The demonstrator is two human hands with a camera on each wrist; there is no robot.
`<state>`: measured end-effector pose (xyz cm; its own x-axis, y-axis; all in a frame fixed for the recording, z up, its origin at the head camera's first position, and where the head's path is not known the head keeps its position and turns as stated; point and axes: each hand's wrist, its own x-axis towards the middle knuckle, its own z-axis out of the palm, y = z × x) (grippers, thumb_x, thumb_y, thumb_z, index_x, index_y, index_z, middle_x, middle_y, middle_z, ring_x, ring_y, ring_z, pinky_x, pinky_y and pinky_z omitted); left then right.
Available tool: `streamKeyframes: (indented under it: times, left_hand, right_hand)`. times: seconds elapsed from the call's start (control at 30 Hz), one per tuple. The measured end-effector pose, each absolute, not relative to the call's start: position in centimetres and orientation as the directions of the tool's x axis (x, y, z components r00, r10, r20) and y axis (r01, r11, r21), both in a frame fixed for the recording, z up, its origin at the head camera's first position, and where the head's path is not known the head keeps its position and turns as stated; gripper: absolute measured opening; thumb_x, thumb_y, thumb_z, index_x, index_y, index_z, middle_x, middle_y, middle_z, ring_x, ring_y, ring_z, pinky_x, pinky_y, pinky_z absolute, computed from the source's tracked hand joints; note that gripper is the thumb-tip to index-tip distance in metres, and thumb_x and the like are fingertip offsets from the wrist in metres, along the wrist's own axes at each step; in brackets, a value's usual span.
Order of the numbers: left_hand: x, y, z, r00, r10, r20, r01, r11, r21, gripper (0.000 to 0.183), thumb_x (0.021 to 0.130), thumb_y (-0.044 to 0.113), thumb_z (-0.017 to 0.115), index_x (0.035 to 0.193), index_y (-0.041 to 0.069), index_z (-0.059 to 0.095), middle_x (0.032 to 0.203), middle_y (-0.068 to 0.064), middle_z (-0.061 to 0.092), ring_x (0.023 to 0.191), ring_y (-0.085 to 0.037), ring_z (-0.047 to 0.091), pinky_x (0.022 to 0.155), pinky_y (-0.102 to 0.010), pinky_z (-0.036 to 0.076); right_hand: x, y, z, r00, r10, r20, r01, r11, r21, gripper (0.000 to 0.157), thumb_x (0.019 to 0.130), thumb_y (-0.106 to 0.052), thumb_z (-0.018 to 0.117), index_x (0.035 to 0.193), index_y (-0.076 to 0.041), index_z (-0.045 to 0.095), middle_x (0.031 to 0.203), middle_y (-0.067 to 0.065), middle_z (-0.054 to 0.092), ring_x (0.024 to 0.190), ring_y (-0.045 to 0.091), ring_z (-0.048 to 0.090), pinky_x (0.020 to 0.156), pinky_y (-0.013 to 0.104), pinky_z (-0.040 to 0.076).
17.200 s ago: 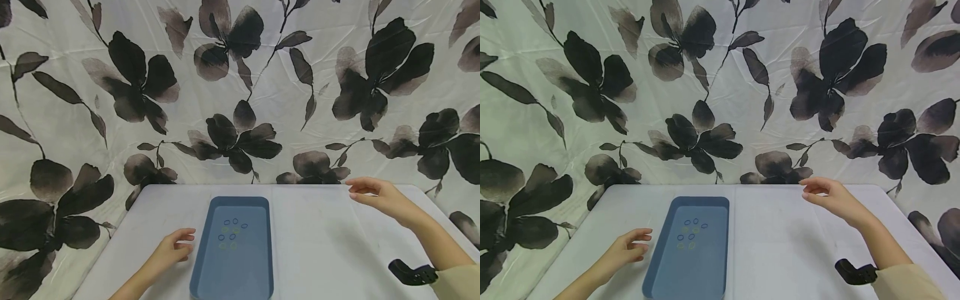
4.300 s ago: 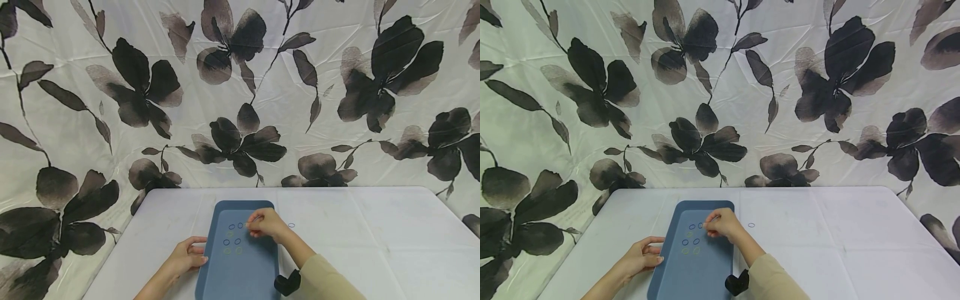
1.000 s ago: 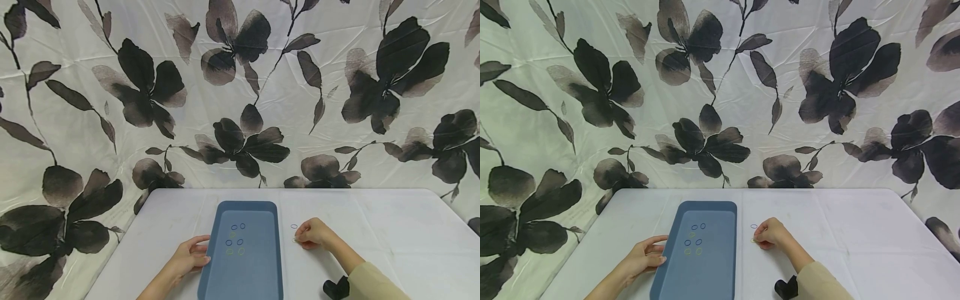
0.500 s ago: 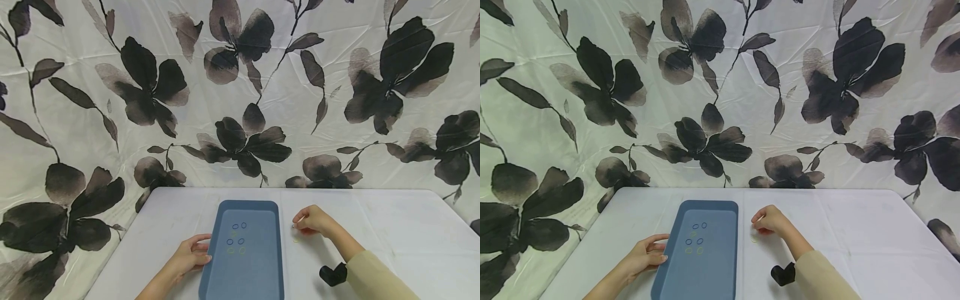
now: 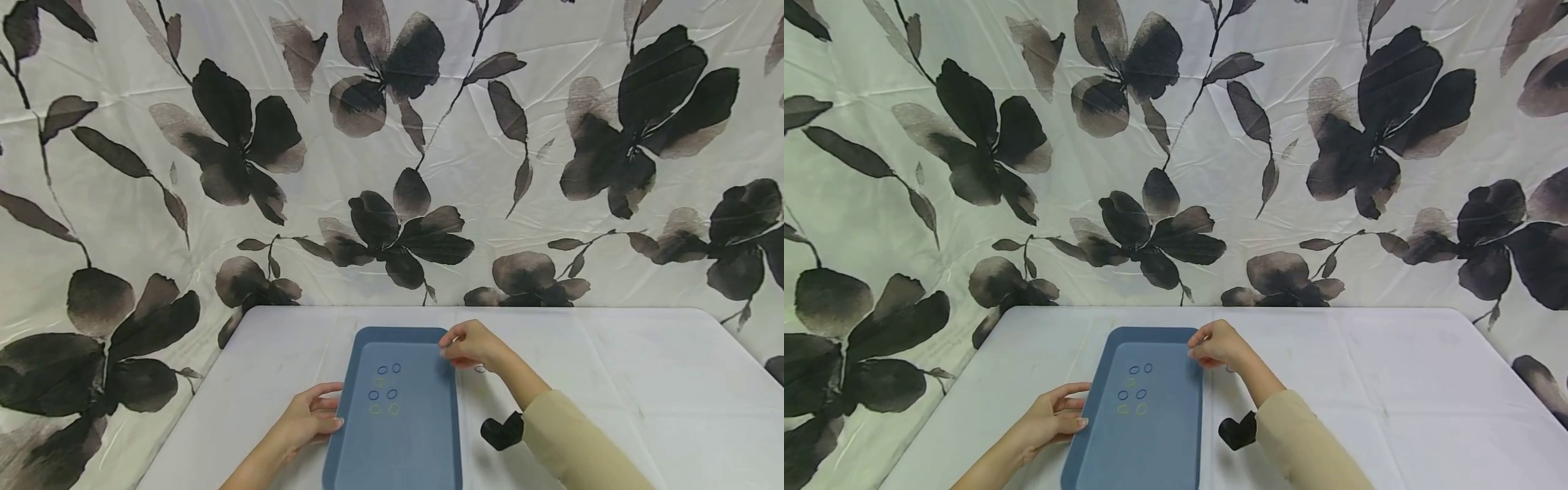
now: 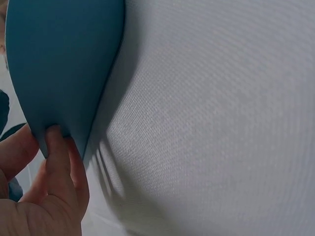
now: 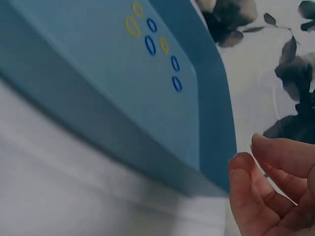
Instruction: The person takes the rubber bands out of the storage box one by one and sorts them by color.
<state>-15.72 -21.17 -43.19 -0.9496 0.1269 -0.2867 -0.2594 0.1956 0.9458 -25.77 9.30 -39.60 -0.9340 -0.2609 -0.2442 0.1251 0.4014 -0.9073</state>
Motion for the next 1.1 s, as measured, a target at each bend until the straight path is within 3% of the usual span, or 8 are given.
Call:
streamKeyframes:
  times: [0.77,0.97,1.1]
  left_hand:
    - [-15.7,-21.1,-43.0,-0.946,0.130,-0.299,-0.268,0.210,0.940,0.067,0.075,-0.010,0.066,0.135,-0.008,0.037,0.110,-0.021,0.055,0.087,-0.022,0.063,0.071,-0.037,0.054]
    - [-15.6,-21.1,-42.9,-0.945,0.111,-0.308,-0.279,0.222,0.934,0.066,0.074,-0.010,0.067,0.134,-0.008,0.038,0.111,-0.023,0.055,0.088,-0.023,0.063,0.071,-0.038,0.055]
    - [-15.7,-21.2,-43.0,-0.945,0.115,-0.306,-0.276,0.220,0.936,0.066,0.075,-0.010,0.067,0.134,-0.008,0.038,0.111,-0.023,0.055,0.088,-0.023,0.063,0.070,-0.037,0.055]
  right_hand:
    - [-25.3,2.8,-44.0,-0.969,-0.237,-0.064,0.002,0.250,-0.968,0.016,0.077,0.006,0.067,0.093,0.008,0.065,0.063,0.003,0.058,0.055,0.011,0.056,0.054,0.026,0.051]
    - [-25.2,2.0,-45.3,-0.970,-0.243,-0.009,-0.071,0.317,-0.946,0.014,0.076,0.006,0.067,0.090,0.005,0.066,0.060,0.001,0.055,0.053,0.010,0.050,0.049,0.022,0.044]
    - [-25.3,2.0,-45.7,-0.958,-0.285,0.045,-0.156,0.382,-0.911,0.018,0.078,0.006,0.065,0.096,0.005,0.066,0.060,-0.001,0.051,0.051,0.009,0.047,0.048,0.021,0.039]
